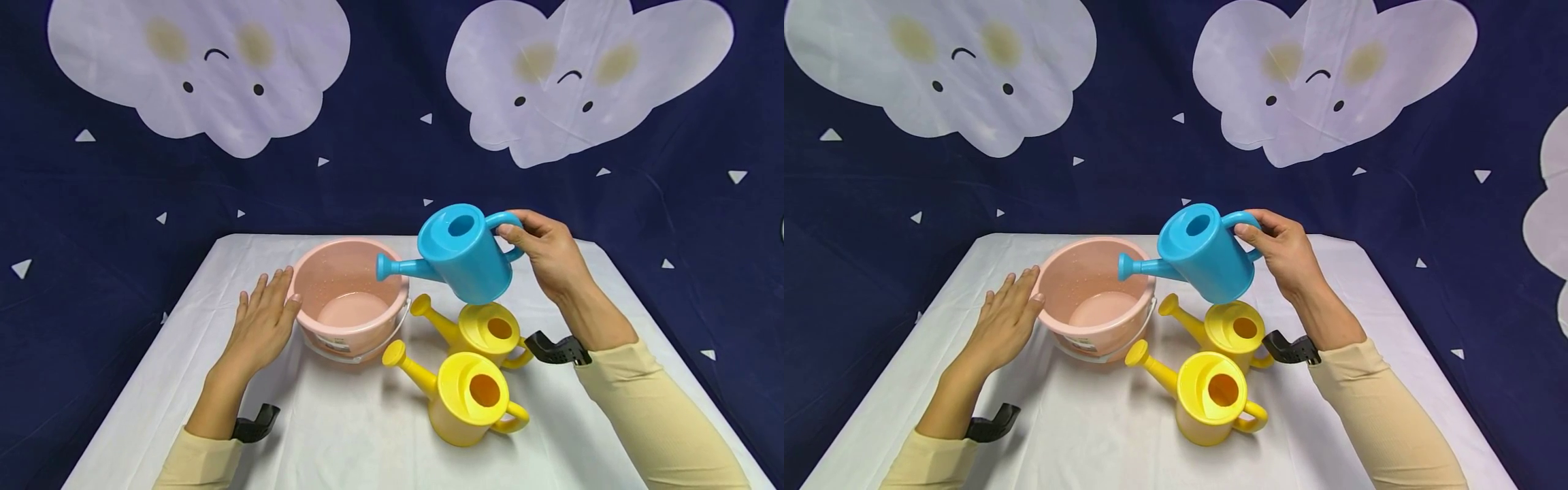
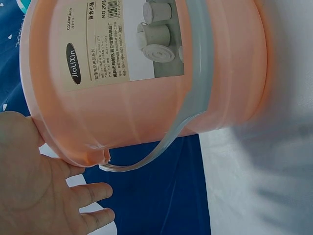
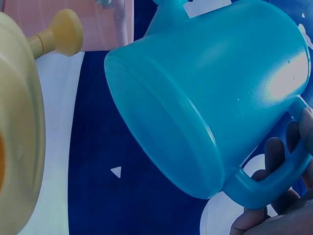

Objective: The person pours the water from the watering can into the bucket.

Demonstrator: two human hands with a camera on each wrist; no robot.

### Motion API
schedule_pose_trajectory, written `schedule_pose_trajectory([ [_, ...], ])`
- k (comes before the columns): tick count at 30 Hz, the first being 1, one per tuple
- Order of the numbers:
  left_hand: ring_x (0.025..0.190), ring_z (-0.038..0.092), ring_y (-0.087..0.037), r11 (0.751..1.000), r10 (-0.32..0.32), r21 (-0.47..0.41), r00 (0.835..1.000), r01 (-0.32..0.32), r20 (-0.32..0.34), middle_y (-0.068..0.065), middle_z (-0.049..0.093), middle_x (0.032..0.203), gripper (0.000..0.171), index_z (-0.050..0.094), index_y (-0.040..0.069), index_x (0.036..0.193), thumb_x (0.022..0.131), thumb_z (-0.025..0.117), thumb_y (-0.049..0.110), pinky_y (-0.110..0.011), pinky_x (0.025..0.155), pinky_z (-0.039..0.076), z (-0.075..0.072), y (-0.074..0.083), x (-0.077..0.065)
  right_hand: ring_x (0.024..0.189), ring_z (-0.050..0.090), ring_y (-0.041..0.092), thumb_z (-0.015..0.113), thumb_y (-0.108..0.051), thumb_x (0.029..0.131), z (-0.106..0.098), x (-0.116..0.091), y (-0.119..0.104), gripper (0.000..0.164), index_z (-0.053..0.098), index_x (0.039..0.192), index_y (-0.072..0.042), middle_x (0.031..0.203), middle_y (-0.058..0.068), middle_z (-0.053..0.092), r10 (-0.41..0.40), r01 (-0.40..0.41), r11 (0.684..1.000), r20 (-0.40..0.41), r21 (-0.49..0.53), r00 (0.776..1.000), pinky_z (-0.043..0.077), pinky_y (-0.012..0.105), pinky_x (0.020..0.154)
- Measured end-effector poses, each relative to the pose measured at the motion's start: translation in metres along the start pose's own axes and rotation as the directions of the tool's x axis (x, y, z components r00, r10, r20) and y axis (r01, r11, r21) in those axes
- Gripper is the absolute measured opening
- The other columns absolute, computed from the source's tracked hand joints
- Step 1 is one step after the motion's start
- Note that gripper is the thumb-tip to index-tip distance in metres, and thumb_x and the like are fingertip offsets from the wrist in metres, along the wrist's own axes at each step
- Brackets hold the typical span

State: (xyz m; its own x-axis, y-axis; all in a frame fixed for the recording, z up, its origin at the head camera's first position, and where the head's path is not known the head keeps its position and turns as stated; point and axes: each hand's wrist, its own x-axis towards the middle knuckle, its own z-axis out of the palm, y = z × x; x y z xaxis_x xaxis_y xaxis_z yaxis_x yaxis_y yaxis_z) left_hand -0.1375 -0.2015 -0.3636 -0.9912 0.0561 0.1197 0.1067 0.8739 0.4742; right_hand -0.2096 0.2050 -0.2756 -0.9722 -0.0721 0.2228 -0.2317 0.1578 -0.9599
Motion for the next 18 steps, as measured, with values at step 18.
schedule_pose_trajectory([
  [18,0.148,-0.001,-0.038,1.000,-0.001,0.004,1.000,0.001,-0.001,-0.017,0.013,0.159,0.062,0.008,0.019,0.153,0.101,0.018,0.050,-0.064,0.113,-0.005,0.0002,0.0008,0.0000,0.098,0.050,0.012,0.069,-0.032,0.085,0.0029,0.0038,-0.0089,0.025,0.070,0.104,-0.016,0.090,-0.013,0.063,-0.001,0.000,0.998,-0.013,-0.062,1.000,0.034,0.034,0.080],
])
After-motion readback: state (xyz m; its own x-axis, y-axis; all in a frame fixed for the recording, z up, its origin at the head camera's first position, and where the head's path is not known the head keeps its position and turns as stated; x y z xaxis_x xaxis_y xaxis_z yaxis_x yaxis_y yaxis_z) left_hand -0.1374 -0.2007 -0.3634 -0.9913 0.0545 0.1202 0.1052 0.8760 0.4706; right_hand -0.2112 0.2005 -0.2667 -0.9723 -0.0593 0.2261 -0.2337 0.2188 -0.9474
